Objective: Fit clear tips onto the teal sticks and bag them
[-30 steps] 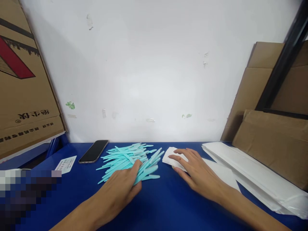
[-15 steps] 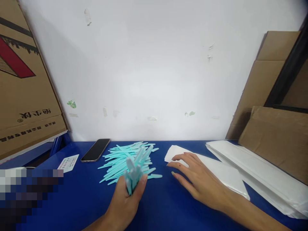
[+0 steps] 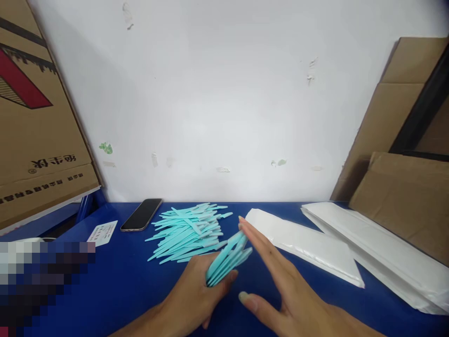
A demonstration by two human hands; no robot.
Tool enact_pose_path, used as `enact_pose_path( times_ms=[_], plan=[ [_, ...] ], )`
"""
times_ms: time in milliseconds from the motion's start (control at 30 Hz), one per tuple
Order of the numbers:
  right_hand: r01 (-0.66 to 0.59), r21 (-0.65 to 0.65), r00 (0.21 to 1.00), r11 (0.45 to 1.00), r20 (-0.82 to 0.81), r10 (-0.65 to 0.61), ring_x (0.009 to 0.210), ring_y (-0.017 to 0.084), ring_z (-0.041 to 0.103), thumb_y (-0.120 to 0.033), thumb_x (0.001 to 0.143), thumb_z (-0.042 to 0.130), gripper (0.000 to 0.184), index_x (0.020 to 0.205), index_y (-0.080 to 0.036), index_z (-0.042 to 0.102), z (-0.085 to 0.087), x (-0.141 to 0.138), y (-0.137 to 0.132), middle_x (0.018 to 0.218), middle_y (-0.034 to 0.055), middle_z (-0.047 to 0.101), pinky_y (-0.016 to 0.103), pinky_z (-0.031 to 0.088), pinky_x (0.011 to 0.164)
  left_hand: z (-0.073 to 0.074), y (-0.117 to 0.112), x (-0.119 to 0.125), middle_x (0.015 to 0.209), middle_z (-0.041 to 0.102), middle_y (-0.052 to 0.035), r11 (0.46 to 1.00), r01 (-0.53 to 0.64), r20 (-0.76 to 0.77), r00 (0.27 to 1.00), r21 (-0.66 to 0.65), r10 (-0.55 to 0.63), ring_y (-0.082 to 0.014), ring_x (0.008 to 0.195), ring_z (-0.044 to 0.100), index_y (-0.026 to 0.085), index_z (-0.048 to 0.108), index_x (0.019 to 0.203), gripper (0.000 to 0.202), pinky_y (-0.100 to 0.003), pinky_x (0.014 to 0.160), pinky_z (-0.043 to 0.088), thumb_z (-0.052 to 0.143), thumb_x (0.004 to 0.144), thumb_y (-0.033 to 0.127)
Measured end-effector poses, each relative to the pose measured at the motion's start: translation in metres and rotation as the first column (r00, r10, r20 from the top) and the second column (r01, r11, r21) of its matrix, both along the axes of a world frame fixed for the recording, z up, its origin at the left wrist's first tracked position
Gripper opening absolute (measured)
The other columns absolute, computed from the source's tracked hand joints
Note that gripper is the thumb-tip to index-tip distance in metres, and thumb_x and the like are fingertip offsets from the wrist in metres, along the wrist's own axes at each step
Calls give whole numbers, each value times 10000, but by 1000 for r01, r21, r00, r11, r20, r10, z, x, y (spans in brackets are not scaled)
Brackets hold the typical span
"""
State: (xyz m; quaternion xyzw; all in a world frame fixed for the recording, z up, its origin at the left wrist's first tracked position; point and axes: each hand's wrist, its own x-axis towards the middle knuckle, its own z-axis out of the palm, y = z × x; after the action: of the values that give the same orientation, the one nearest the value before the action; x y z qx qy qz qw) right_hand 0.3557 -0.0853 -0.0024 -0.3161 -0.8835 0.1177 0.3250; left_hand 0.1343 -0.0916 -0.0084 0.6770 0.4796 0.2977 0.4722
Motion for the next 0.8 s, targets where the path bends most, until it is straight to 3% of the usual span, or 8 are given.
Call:
enact_pose_path(
  times_ms=[133,200,267,367,433,500,633,800],
  plan=[
    [-39,-49,999,998,34,41,1478,316,338,-377,969,600,833,1625,-342,88,1,-4,-2,1674,83,193,503,471,1107,6,-3,1,642,576,47,1000,6,-33,999,9,-5,-88,386,456,179,629,1043,331,-174,365,345,535,967,488],
    [-70,-100,995,992,65,77,1460,309,379,-398,954,625,864,1623,-357,81,0,-4,-2,1665,73,229,493,477,1104,7,-2,0,789,666,4,994,-2,-34,999,112,6,-134,599,593,189,656,984,256,-201,546,481,581,945,430],
    [-90,-148,991,985,82,103,1445,307,409,-424,936,647,921,1624,-360,37,-2,-4,-3,1656,76,261,488,497,1085,7,0,0,842,688,-8,989,-6,-12,1000,146,7,-161,740,622,191,654,921,243,-226,677,511,612,923,430],
    [-47,-164,999,985,-13,45,1463,317,377,-407,952,619,900,1627,-334,29,-8,-4,-3,1653,108,270,534,451,1116,7,3,-1,542,506,69,998,-11,66,998,-66,15,-111,439,482,187,612,936,422,-197,442,389,539,929,602],
    [4,-235,987,972,-155,-41,1469,319,366,-413,980,572,799,1623,-322,106,-13,-7,-2,1646,124,292,567,406,1138,8,4,-1,503,433,100,980,-34,159,985,-196,66,-85,351,393,183,594,990,501,-178,361,272,515,914,671],
    [-50,-400,945,915,-315,-86,1437,303,424,-458,1008,514,663,1594,-321,237,-13,-12,-1,1599,124,392,555,412,1132,10,4,-2,565,499,80,960,-63,251,959,-274,135,-67,381,407,179,587,983,484,-159,364,244,585,885,653],
    [-380,-599,835,705,-549,-16,1210,262,625,-510,1016,495,417,1329,-261,613,-4,-29,1,1259,83,684,440,469,1071,10,4,-6,532,468,66,900,12,373,912,-437,169,-39,404,303,153,567,810,386,-151,375,161,639,890,524],
    [-440,-633,761,637,-640,-109,798,203,677,-567,980,538,446,931,-166,728,-6,-47,5,767,18,690,321,512,824,6,3,-10,561,463,34,834,246,539,839,-494,72,-35,395,261,106,635,832,290,-165,373,134,511,922,352]
  ],
)
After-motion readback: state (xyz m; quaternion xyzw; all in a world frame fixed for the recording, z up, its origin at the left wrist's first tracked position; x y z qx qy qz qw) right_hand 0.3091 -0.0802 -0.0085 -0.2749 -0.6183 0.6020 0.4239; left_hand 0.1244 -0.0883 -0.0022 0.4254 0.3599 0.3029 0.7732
